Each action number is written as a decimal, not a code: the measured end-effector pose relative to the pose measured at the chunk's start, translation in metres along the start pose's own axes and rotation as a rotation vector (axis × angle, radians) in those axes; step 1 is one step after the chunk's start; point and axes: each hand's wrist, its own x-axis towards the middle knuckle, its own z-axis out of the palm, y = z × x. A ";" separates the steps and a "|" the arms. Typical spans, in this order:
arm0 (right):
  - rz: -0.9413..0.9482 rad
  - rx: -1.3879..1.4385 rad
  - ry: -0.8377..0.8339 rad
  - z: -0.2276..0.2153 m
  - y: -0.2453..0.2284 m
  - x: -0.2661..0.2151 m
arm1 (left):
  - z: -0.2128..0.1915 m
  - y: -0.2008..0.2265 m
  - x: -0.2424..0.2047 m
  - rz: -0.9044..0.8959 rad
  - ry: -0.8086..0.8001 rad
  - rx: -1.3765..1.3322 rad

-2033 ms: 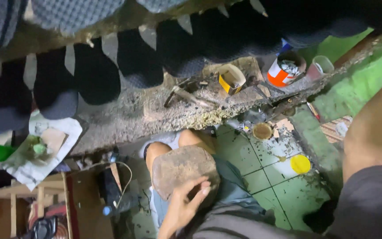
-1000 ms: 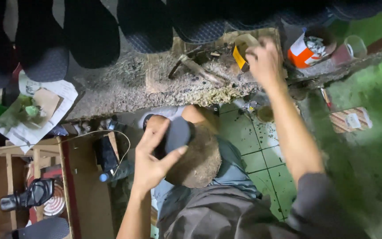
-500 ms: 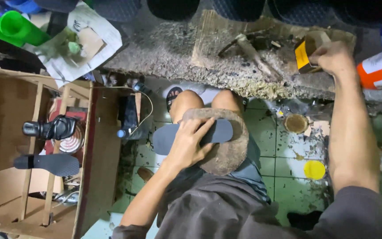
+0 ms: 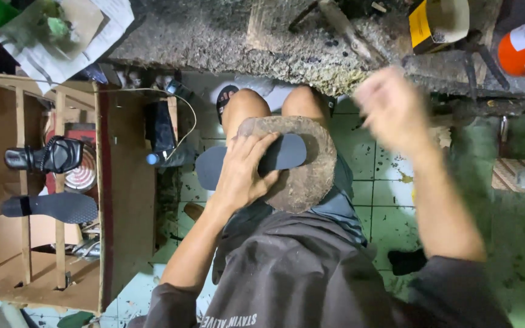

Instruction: Attaching a shoe sole to the upper using a hammer and a shoe last.

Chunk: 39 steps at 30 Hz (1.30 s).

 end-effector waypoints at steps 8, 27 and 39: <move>-0.152 0.230 -0.100 0.081 -0.051 -0.065 | 0.009 0.001 0.000 0.011 0.126 0.102; -0.050 0.396 -0.392 0.034 -0.076 -0.027 | 0.022 0.024 0.010 0.048 0.310 -0.137; 0.111 -0.023 0.024 0.065 0.017 0.089 | 0.027 0.019 0.008 0.073 0.300 -0.080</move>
